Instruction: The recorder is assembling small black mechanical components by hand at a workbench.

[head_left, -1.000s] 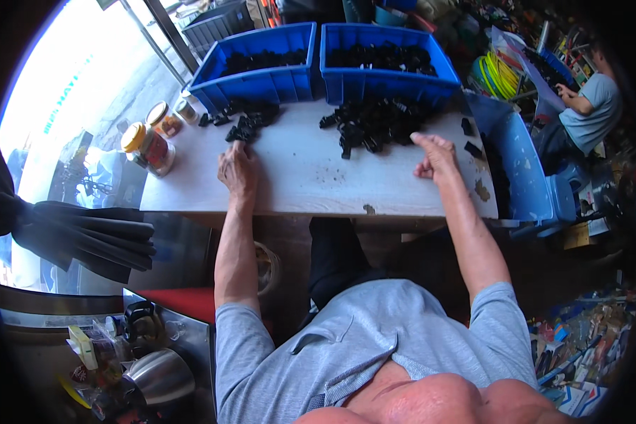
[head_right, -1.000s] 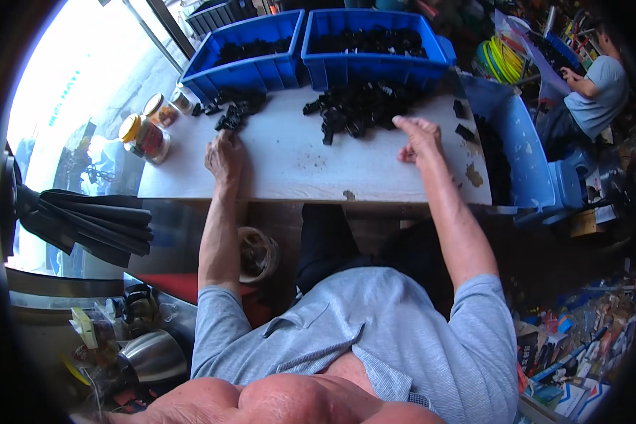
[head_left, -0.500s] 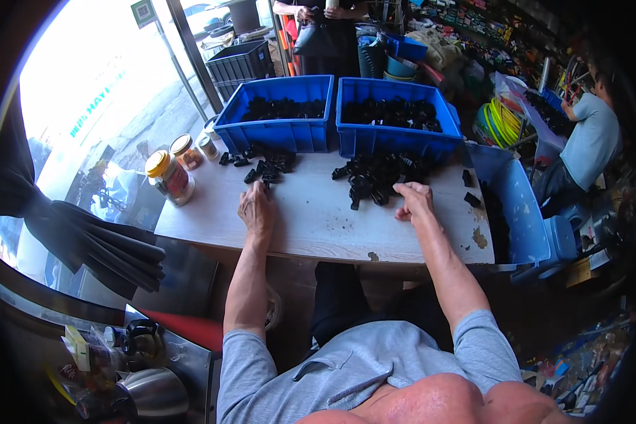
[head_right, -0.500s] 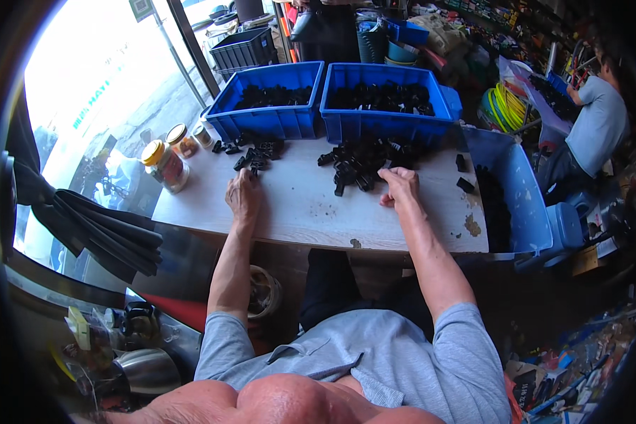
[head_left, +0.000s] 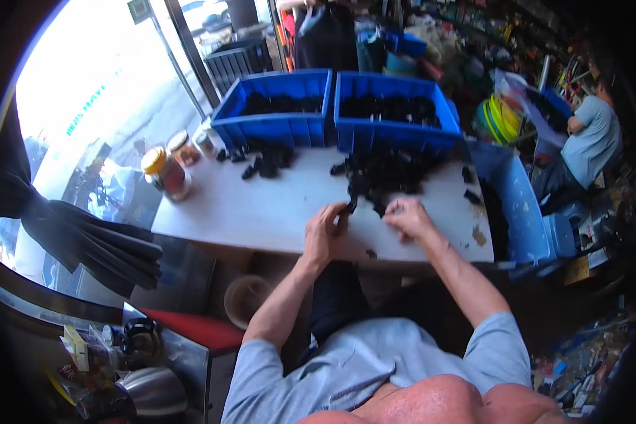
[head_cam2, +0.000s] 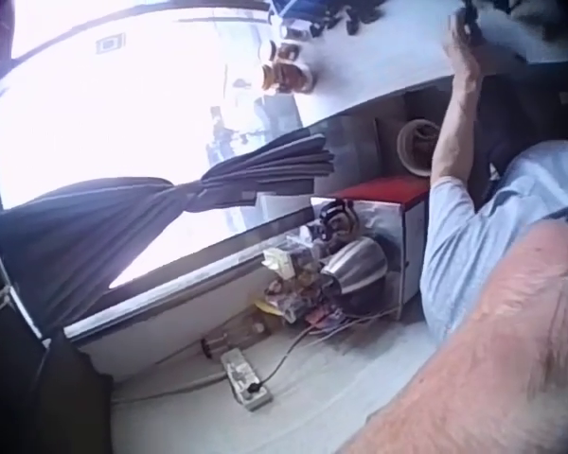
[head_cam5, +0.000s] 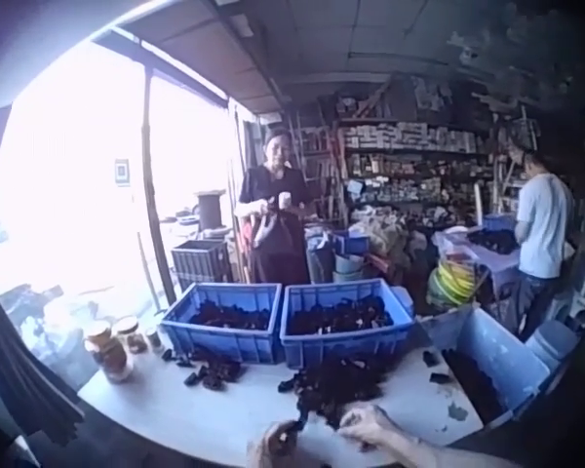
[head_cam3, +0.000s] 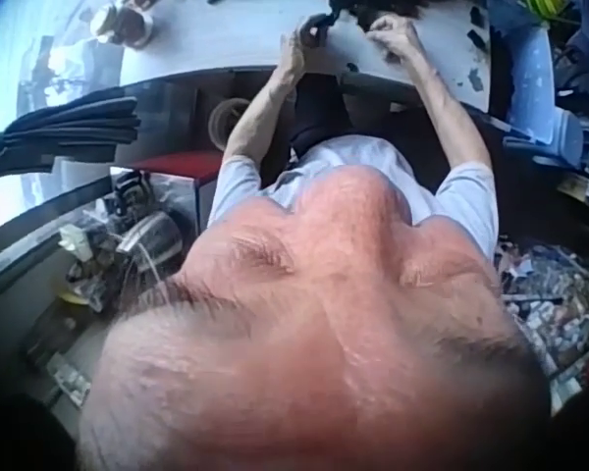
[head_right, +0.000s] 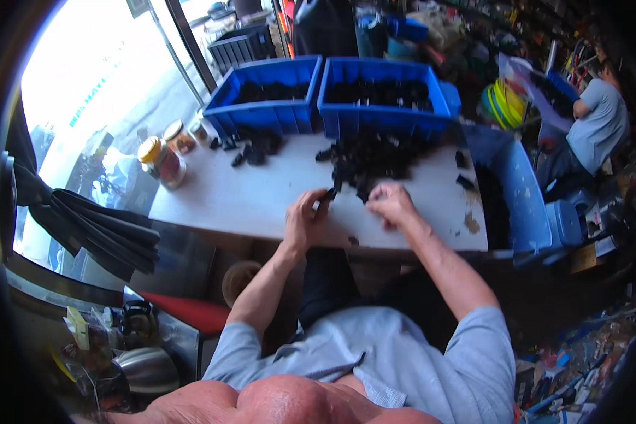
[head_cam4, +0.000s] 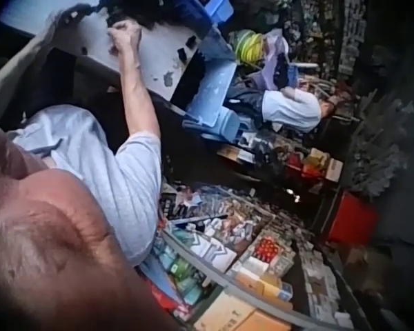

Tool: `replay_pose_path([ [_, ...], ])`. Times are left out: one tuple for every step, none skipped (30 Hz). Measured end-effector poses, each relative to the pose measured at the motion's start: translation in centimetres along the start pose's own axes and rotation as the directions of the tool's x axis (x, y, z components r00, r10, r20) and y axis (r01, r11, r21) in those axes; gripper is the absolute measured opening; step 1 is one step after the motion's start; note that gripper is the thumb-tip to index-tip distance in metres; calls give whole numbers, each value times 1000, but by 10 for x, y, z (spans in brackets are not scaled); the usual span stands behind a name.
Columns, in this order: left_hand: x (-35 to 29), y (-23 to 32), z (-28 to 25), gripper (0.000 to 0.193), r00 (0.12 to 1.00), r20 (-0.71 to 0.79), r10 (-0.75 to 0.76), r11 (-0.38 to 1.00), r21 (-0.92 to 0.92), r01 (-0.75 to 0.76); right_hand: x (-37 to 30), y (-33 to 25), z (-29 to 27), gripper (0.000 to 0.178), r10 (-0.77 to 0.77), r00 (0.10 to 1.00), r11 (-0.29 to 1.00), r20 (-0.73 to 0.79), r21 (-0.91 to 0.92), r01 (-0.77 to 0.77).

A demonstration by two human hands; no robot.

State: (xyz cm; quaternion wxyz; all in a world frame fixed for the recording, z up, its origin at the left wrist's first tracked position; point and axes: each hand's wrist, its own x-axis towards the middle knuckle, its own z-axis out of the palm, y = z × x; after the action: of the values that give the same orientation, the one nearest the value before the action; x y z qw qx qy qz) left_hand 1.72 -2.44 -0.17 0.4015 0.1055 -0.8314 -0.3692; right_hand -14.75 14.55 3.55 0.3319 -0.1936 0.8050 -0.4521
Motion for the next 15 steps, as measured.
replay_pose_path([
  [-4, -16, 14, 27, 994, -79, 79, 992, -92, -86, 0, -1, 3, 13, -24, 1000, 1000, 3, 2, 24],
  [-1, -6, 13, 25, 970, 74, -230, 838, -492, 236, -1, 0, -2, 12, -29, 1000, 999, -7, 14, 29],
  [1, -9, 20, 26, 1000, -22, -16, 997, -82, 14, -4, -4, 0, 14, -53, 998, 998, -28, 14, 54],
  [-6, -30, 25, 27, 943, 89, -320, 891, -312, 331, -7, -10, 4, 17, -87, 995, 996, -47, 11, 88],
  [1, -30, 39, 29, 986, -156, 59, 980, -180, -87, -11, -7, 5, 20, -89, 994, 995, -57, 45, 92],
  [5, -21, 42, 29, 991, -126, 44, 978, -198, -69, -8, -7, -3, 24, -110, 989, 990, -96, 78, 117],
  [13, -12, 37, 29, 998, -23, 65, 993, -94, -67, -6, -7, -4, 24, -86, 991, 992, -101, 87, 95],
  [20, -2, 31, 29, 994, 76, 78, 997, 13, -79, -6, -10, -2, 26, -88, 989, 993, -117, 71, 97],
  [23, 6, 28, 27, 990, 134, 46, 997, 52, -53, -6, -10, 1, 28, -96, 987, 993, -129, 54, 104],
  [23, 6, 30, 27, 990, 138, 42, 997, 53, -50, -4, -8, 1, 28, -91, 988, 993, -127, 56, 99],
  [25, 5, 33, 27, 978, 170, 125, 984, 105, -144, -2, -6, 0, 31, -71, 993, 997, -92, -8, 71],
  [27, 6, 34, 26, 957, 204, 205, 959, 154, -238, 0, -6, -1, 35, -52, 997, 996, -59, -74, 47],
  [25, 6, 33, 26, 943, 252, 217, 957, 136, -257, -2, -7, 1, 35, -52, 997, 996, -48, -74, 48],
  [23, 7, 34, 26, 946, 249, 209, 957, 146, -250, -5, -8, 2, 35, -49, 997, 995, -52, -84, 44],
  [23, 8, 36, 27, 942, 255, 216, 954, 150, -259, -7, -10, 4, 36, -47, 997, 995, -54, -95, 42],
])
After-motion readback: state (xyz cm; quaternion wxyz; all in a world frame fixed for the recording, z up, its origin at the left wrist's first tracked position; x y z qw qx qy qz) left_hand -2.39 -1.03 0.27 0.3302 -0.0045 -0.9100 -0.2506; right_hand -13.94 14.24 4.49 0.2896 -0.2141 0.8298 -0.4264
